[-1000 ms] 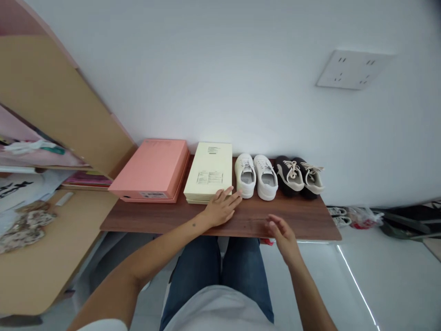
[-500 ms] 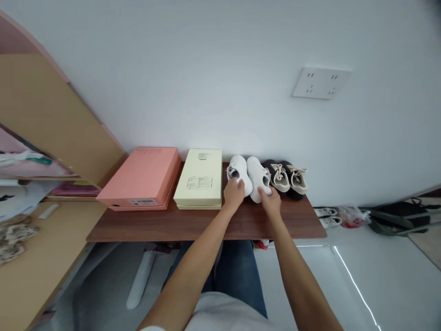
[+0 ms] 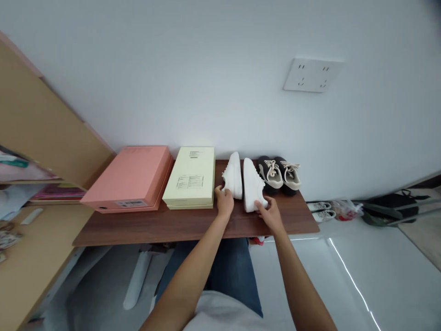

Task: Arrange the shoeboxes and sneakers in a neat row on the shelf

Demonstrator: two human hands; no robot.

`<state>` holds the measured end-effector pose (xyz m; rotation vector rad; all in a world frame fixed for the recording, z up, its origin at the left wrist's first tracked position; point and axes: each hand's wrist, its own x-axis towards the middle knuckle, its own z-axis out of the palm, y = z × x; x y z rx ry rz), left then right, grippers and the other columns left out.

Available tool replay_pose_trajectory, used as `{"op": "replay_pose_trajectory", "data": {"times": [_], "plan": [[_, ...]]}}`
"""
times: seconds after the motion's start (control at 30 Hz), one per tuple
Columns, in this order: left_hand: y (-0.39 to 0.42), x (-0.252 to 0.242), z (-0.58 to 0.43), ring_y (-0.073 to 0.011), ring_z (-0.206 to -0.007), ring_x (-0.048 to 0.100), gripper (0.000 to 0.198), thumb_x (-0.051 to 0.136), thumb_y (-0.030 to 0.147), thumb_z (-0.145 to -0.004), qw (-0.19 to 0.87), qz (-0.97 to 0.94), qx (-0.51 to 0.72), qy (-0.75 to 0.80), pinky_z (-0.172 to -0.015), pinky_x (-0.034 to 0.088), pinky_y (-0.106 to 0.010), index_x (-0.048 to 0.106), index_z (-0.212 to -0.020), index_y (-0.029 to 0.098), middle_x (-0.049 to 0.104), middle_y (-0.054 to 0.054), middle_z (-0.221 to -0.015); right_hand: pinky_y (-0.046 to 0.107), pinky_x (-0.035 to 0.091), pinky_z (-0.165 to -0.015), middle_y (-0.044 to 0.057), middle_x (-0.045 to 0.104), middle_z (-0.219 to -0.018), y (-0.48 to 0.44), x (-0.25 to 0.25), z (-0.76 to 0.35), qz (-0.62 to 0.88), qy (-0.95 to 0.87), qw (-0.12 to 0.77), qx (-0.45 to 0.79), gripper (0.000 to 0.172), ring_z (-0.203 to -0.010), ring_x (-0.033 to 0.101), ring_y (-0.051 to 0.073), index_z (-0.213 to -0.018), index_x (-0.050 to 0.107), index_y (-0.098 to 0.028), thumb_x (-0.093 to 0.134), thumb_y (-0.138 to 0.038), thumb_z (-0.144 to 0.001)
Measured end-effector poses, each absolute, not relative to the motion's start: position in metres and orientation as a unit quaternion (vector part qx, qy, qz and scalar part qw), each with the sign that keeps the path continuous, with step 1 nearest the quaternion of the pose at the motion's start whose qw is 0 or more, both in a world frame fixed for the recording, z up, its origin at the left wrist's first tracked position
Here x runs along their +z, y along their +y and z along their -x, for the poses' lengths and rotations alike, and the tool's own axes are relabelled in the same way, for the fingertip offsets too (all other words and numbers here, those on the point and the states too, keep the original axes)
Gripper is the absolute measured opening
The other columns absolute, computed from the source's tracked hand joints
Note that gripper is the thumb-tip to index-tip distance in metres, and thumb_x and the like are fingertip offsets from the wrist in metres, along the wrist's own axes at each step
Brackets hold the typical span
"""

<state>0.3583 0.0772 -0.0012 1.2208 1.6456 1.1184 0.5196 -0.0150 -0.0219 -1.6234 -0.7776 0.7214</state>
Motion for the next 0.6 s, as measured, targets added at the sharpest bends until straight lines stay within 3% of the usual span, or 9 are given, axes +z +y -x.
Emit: {"op": "replay_pose_trajectory", "data": {"times": [0.1, 0.23, 0.33, 0.43, 0.53, 0.6], "plan": [[0.042, 0.006, -0.361, -0.0294, -0.135, 0.047, 0.054, 0.046, 0.024, -0.091, 0.328, -0.587, 0.489, 0.555, -0.108, 0.042, -0.044, 0.037, -0.143, 0.014, 0.04, -0.022, -0.15, 0.052, 0.047, -0.101, 0.014, 0.066, -0.109, -0.022, -0.013, -0.555, 0.748, -0.414, 0.501, 0.133, 0.051, -0.113, 0.058, 0.033, -0.105, 0.067, -0.021, 0.072, -0.06, -0.073], [0.018, 0.027, -0.416, -0.023, -0.114, 0.062, 0.052, 0.045, 0.021, -0.091, 0.387, -0.724, 0.434, 0.37, -0.094, 0.054, -0.038, 0.043, -0.143, 0.021, 0.039, -0.018, -0.151, 0.055, 0.041, -0.103, 0.022, 0.059, -0.124, -0.001, 0.001, -0.612, 0.786, -0.41, 0.462, -0.029, 0.043, -0.125, 0.049, 0.036, -0.116, 0.063, -0.015, 0.057, -0.046, -0.087], [0.037, 0.046, -0.481, -0.0259, -0.124, 0.057, 0.058, 0.048, 0.017, -0.09, 0.412, -0.77, 0.339, 0.351, -0.102, 0.051, -0.038, 0.04, -0.147, 0.018, 0.036, -0.02, -0.155, 0.055, 0.043, -0.098, 0.025, 0.051, -0.134, 0.028, 0.006, -0.642, 0.825, -0.407, 0.392, 0.002, 0.047, -0.12, 0.052, 0.038, -0.12, 0.061, -0.014, 0.064, -0.037, -0.08], [0.065, 0.061, -0.529, -0.0354, -0.127, 0.056, 0.062, 0.051, 0.014, -0.088, 0.405, -0.772, 0.2, 0.447, -0.103, 0.047, -0.045, 0.036, -0.148, 0.003, 0.042, -0.032, -0.147, 0.049, 0.046, -0.096, 0.024, 0.053, -0.131, 0.046, 0.007, -0.658, 0.841, -0.398, 0.361, 0.066, 0.051, -0.109, 0.059, 0.035, -0.118, 0.062, -0.014, 0.069, -0.036, -0.073], [0.079, 0.067, -0.545, -0.039, -0.124, 0.058, 0.045, 0.044, 0.012, -0.091, 0.385, -0.769, 0.12, 0.496, -0.102, 0.046, -0.05, 0.052, -0.135, 0.001, 0.055, -0.034, -0.132, 0.047, 0.047, -0.096, 0.017, 0.062, -0.113, 0.049, 0.006, -0.67, 0.839, -0.336, 0.421, 0.076, 0.054, -0.104, 0.061, 0.032, -0.117, 0.061, -0.015, 0.07, -0.043, -0.071], [0.081, 0.067, -0.543, -0.0394, -0.124, 0.058, 0.036, 0.046, 0.016, -0.091, 0.384, -0.767, 0.148, 0.492, -0.102, 0.045, -0.051, 0.061, -0.122, 0.004, 0.059, -0.032, -0.128, 0.044, 0.051, -0.092, 0.011, 0.064, -0.102, 0.047, 0.006, -0.68, 0.809, -0.27, 0.512, 0.101, 0.059, -0.098, 0.062, 0.028, -0.12, 0.057, -0.016, 0.07, -0.047, -0.07]]}}
